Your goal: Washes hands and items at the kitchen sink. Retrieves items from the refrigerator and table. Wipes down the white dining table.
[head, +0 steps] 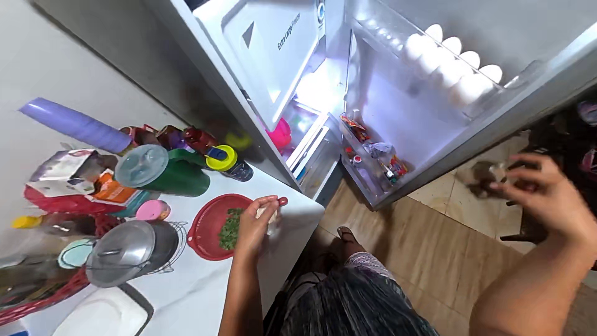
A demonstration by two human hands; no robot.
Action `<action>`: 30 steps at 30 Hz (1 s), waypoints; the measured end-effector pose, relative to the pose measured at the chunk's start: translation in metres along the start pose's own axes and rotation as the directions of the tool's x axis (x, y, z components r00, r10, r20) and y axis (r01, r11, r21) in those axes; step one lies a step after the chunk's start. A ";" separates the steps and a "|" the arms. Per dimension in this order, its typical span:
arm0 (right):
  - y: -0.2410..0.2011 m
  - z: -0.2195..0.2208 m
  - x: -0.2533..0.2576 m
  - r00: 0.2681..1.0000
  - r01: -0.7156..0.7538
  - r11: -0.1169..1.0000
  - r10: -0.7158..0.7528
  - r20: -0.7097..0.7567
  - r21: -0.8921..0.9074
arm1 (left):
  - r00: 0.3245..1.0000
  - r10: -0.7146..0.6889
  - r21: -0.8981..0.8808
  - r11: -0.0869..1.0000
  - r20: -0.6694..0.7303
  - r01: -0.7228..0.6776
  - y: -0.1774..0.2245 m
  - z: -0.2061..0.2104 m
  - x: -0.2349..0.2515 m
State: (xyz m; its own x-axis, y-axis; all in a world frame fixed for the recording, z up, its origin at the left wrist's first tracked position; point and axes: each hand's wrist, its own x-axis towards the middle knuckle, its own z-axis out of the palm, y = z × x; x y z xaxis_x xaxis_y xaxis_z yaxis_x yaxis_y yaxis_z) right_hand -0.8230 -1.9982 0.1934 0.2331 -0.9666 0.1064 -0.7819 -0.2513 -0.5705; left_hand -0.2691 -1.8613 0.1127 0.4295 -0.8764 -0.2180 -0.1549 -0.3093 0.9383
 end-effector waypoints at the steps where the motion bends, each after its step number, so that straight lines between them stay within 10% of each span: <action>1: -0.011 0.021 -0.006 0.999 0.029 0.998 -0.030 0.023 0.049 | 0.998 0.005 0.068 0.998 0.068 -0.009 0.002 0.005 0.003; 6: -0.062 0.180 0.022 0.898 -0.022 0.889 -0.184 0.400 0.458 | 0.889 -0.001 0.296 0.943 0.458 -0.152 0.009 0.058 0.017; 14: -0.116 0.307 0.077 0.669 -0.096 0.780 -0.410 0.620 0.619 | 0.918 -0.157 0.426 0.904 0.365 -0.015 -0.009 0.087 0.036; 21: -0.059 0.306 0.235 0.891 -0.303 0.947 0.242 0.383 0.109 | 0.963 -0.222 0.482 0.868 0.151 0.124 -0.026 0.071 0.022; 27: 0.004 0.348 0.316 0.878 -0.401 0.916 0.390 0.277 -0.018 | 0.977 -0.210 0.313 0.927 -0.024 0.206 -0.041 0.070 0.002; 30: 0.019 0.345 0.292 0.969 -0.219 0.974 0.209 0.136 0.064 | 0.969 -0.232 0.275 0.929 -0.087 0.247 -0.044 0.070 -0.004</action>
State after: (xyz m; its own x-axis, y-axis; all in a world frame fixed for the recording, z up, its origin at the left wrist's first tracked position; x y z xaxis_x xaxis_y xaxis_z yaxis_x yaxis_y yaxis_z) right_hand -0.5706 -2.2678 -0.0673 0.1411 -0.9819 -0.1266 -0.7755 -0.0301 -0.6306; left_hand -0.3262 -1.8697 0.0538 0.5298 -0.7449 -0.4055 -0.2821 -0.6057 0.7440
